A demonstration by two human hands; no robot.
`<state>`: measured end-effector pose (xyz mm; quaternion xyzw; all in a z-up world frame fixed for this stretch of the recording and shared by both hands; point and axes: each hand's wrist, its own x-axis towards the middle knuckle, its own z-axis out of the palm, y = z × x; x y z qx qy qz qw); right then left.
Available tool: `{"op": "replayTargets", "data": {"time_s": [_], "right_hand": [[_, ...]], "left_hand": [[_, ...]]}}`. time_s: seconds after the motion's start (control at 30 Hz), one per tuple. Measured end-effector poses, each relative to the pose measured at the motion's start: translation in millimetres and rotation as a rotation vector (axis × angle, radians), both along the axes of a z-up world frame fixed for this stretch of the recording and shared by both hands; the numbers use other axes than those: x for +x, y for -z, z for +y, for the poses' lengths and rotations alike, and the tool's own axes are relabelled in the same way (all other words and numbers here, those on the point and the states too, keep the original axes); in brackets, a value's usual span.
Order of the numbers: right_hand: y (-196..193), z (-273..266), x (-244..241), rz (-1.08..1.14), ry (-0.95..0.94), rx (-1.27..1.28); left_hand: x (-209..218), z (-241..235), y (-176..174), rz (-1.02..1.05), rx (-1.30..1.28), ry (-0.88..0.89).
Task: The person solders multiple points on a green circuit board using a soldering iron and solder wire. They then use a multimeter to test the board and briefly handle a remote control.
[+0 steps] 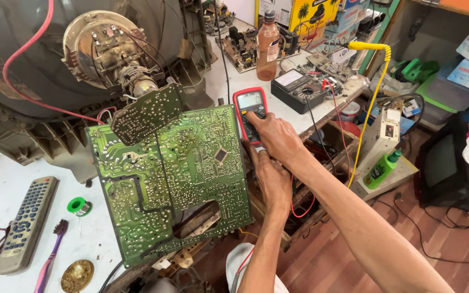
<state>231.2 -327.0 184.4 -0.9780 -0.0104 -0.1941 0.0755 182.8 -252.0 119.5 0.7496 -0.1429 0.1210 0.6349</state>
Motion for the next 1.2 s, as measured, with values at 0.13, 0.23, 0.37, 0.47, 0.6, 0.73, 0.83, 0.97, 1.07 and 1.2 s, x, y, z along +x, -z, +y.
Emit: {"op": "replayTargets", "data": {"time_s": [0.13,0.23,0.37,0.47,0.6,0.73,0.83,0.97,1.07,1.2], "right_hand": [[0,2,-1,-0.014,-0.004,-0.003],[0,2,-1,-0.024,-0.015,-0.020],[3,3,-2,-0.064,-0.019,-0.021],[4,3,-1,-0.079,-0.025,-0.038],[3,2,2,-0.069,-0.023,-0.055],[5,-4,-7,-0.092,-0.045,0.043],[9,-6,-15,-0.179,0.005,0.288],[20,-8,-21,-0.300,0.084,0.441],[26,-4,-20,-0.365,0.030,0.335],[13,-1,-25,-0.477,0.072,0.363]], "left_hand": [[-1,0,-1,0.005,-0.025,0.002],[-2,-1,-1,0.008,-0.041,0.000],[-1,0,-1,-0.020,-0.042,-0.003],[-2,0,-1,-0.041,-0.069,0.005],[-1,2,0,-0.064,-0.071,0.000],[-1,-1,2,-0.034,-0.034,-0.014],[0,-1,2,0.030,-0.103,0.011],[0,-2,5,-0.048,-0.097,-0.004],[-2,0,3,-0.047,-0.088,-0.002],[-8,4,-11,0.159,-0.023,0.057]]}}
